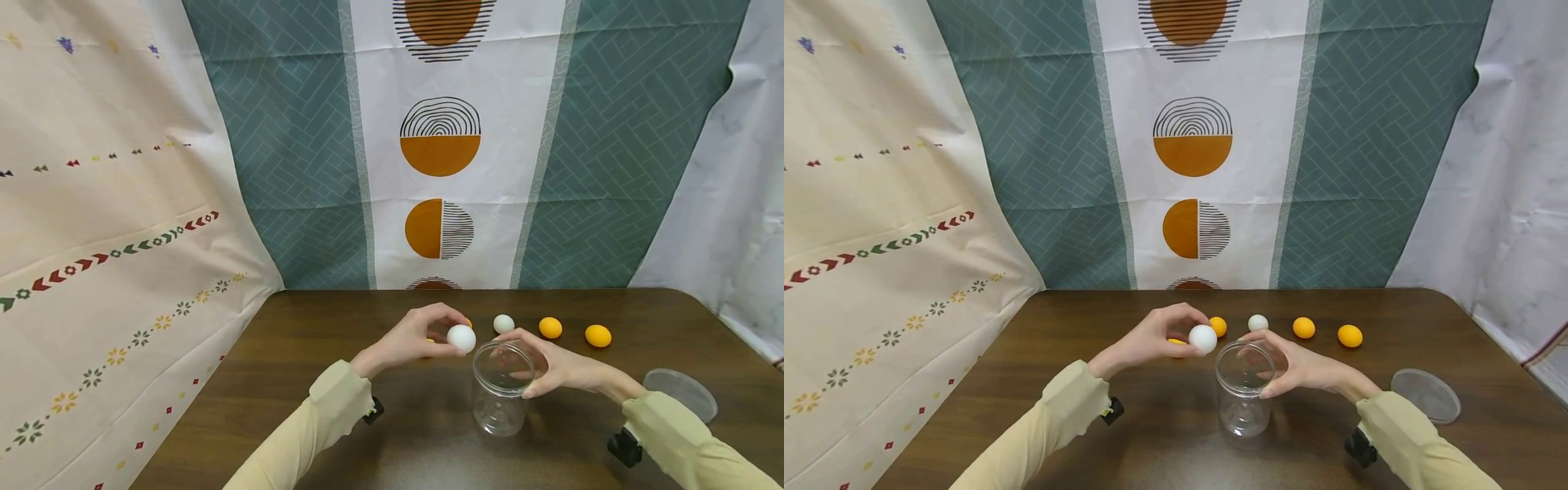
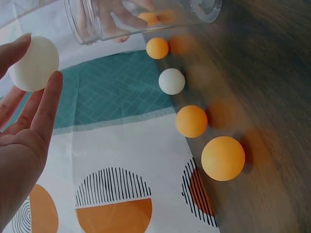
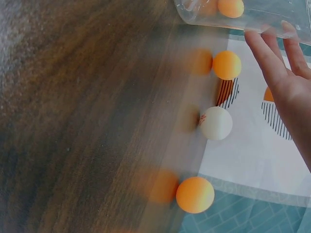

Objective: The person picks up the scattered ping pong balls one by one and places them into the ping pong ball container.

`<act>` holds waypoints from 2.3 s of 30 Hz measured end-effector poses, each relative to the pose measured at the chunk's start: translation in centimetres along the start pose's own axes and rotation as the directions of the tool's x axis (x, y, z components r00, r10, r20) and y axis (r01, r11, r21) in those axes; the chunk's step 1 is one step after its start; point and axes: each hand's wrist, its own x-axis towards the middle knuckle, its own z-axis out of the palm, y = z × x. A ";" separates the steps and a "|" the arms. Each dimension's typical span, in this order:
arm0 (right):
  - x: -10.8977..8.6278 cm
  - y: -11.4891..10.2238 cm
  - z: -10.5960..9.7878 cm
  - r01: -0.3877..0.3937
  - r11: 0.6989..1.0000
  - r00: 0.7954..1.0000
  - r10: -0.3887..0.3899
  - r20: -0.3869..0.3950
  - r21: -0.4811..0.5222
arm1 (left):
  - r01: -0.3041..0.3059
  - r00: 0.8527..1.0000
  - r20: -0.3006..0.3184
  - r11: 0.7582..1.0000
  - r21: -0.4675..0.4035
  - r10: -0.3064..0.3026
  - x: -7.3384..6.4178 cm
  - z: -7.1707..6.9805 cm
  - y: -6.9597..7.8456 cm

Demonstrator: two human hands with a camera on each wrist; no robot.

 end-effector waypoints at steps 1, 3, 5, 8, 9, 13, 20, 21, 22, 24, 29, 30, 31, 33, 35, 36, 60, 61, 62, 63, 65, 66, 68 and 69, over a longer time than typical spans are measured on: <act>0.0 0.0 0.0 0.001 1.000 1.000 -0.001 0.000 -0.002 | -0.005 1.000 0.005 1.000 0.002 0.005 0.1 0.0 0.0; 0.0 0.0 0.0 0.000 1.000 1.000 0.000 0.000 -0.005 | -0.010 1.000 0.011 1.000 0.014 0.010 0.2 0.1 0.1; 0.0 0.0 0.0 0.001 1.000 1.000 -0.001 0.000 -0.006 | -0.013 1.000 0.015 1.000 0.016 0.012 0.4 0.2 0.2; 0.0 0.0 0.0 0.002 1.000 1.000 -0.002 0.003 -0.008 | -0.013 1.000 0.020 1.000 0.010 0.012 0.6 0.3 0.2; 0.0 0.0 0.0 0.000 1.000 1.000 0.000 0.002 -0.008 | -0.012 1.000 0.021 1.000 0.005 0.012 0.6 0.4 0.2; 0.0 -0.1 0.0 -0.014 1.000 1.000 0.014 0.000 -0.012 | -0.012 1.000 0.023 1.000 -0.007 0.013 0.9 0.6 0.2; 0.0 -0.3 0.0 -0.013 1.000 1.000 0.013 0.009 -0.027 | -0.020 0.999 0.033 1.000 -0.007 0.020 1.6 1.3 -1.4; 0.0 -0.3 0.0 -0.021 1.000 1.000 0.021 0.005 -0.023 | -0.016 0.999 0.035 1.000 -0.002 0.016 1.8 1.4 -1.8; 0.0 -0.3 0.0 -0.018 1.000 1.000 0.019 0.006 -0.021 | -0.014 0.999 0.038 1.000 0.000 0.014 1.9 1.5 -2.2; 0.0 -0.3 0.0 -0.014 1.000 1.000 0.015 0.008 -0.015 | -0.012 0.999 0.046 1.000 -0.002 0.012 2.1 1.7 -2.8; 0.0 -0.3 0.1 -0.007 0.999 1.000 0.006 0.017 0.033 | -0.026 0.998 0.063 0.999 -0.034 0.028 2.4 2.1 -3.1; 0.0 -0.3 0.1 0.000 0.999 1.000 -0.001 0.020 0.037 | -0.026 0.997 0.065 0.999 -0.039 0.029 2.5 2.2 -3.1; 0.0 -0.3 0.1 0.006 0.999 1.000 -0.006 0.022 0.040 | -0.024 0.997 0.068 0.999 -0.043 0.027 2.6 2.3 -3.0; 0.0 -0.3 0.2 0.014 0.999 1.000 -0.015 0.024 0.043 | -0.014 0.997 0.072 0.999 -0.048 0.018 2.8 2.6 -3.0; 0.0 -0.4 0.2 0.026 0.999 0.999 -0.027 0.024 0.043 | -0.008 0.997 0.078 0.999 -0.048 0.012 3.0 2.9 -3.0; 0.0 -0.4 0.3 0.034 0.999 0.999 -0.035 0.026 0.042 | -0.006 0.997 0.079 0.999 -0.045 0.010 3.0 3.0 -2.9; 0.0 0.0 0.1 -0.014 0.999 1.000 0.014 -0.001 0.047 | -0.005 0.994 0.107 0.999 -0.053 0.010 3.5 4.3 -2.6; 0.0 0.0 0.2 -0.019 0.999 1.000 0.020 -0.001 0.048 | -0.004 0.994 0.108 0.999 -0.054 0.010 3.5 4.3 -2.6; 0.0 0.0 0.2 -0.021 0.999 1.000 0.021 -0.003 0.049 | -0.003 0.994 0.109 0.998 -0.056 0.009 3.5 4.3 -2.6; 0.0 0.0 0.1 -0.014 0.999 1.000 0.014 0.001 0.043 | -0.001 0.994 0.111 0.998 -0.058 0.008 3.5 4.3 -2.6; 0.0 0.0 0.1 -0.014 0.999 1.000 0.014 -0.001 0.047 | 0.002 0.993 0.114 0.998 -0.056 0.005 3.4 4.3 -2.6; 0.0 0.0 0.1 -0.011 0.999 1.000 0.011 -0.001 0.047 | 0.003 0.993 0.116 0.998 -0.058 0.004 3.4 4.3 -2.6; 0.0 0.0 0.2 -0.011 0.999 1.000 0.011 -0.005 0.047 | 0.002 0.993 0.118 0.998 -0.060 0.005 3.4 4.3 -2.6; 0.0 0.0 0.2 -0.008 0.999 1.000 0.008 -0.003 0.045 | 0.001 0.993 0.118 0.998 -0.062 0.006 3.4 4.3 -2.7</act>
